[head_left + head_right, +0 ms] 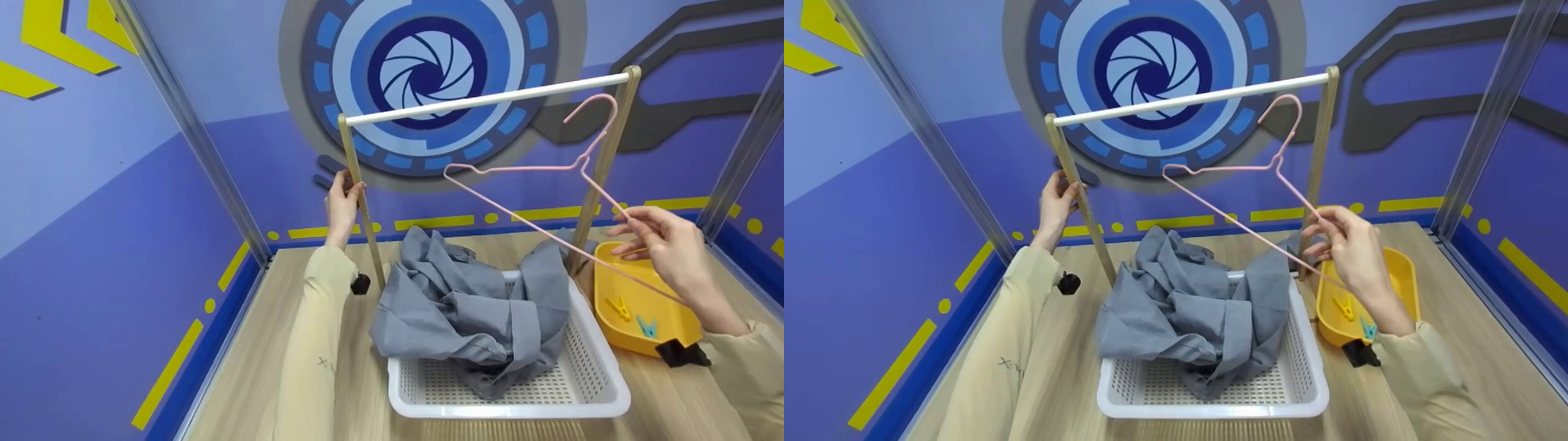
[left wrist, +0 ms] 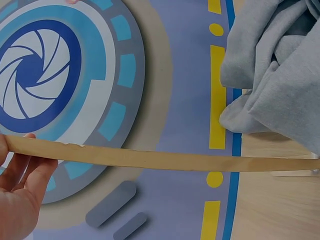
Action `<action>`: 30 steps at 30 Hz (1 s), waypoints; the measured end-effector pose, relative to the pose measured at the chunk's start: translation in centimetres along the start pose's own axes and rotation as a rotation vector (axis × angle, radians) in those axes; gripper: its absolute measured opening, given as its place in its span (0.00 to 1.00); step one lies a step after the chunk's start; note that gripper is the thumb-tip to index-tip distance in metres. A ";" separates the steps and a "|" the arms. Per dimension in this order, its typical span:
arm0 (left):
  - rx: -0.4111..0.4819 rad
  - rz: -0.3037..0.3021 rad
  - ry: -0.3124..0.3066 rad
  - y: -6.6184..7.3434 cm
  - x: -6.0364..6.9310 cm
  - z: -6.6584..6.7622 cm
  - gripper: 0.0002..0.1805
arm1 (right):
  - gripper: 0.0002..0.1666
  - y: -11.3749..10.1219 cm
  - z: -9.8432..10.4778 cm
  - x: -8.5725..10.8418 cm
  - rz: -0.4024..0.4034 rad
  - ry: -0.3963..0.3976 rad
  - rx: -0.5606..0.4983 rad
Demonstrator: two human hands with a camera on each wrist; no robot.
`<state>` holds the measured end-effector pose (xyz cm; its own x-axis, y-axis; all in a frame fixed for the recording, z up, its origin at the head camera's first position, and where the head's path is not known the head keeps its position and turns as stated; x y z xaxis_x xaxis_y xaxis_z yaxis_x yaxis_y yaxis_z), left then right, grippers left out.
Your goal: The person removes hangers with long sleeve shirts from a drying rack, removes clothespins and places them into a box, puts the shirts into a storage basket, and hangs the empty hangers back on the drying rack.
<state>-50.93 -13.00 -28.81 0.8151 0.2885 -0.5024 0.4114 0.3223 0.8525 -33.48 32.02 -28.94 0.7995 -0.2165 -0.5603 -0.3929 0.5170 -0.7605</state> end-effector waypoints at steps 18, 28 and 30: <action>-0.067 -0.028 0.060 0.2 0.2 0.2 0.15 | 0.13 -0.9 1.0 -3.9 0.037 0.111 0.195; -0.094 -0.042 0.063 0.4 0.4 0.0 0.15 | 0.13 -1.0 1.1 -4.7 0.054 0.148 0.261; -0.088 -0.035 0.066 0.4 0.5 -0.2 0.16 | 0.14 -0.7 1.1 -4.8 0.044 0.152 0.272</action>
<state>-50.47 -12.58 -28.77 0.7711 0.3330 -0.5427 0.3996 0.4105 0.8197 -36.55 33.64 -25.29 0.6994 -0.2991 -0.6491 -0.2735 0.7270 -0.6298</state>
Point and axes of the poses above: each hand's wrist, its own x-axis away from the middle knuckle, its own z-axis out of the back of the hand, y = z × x, the point moved 9 cm from there along -x, towards the middle knuckle, and after that the axes turned 11 degrees about y, right-handed, at the moved point
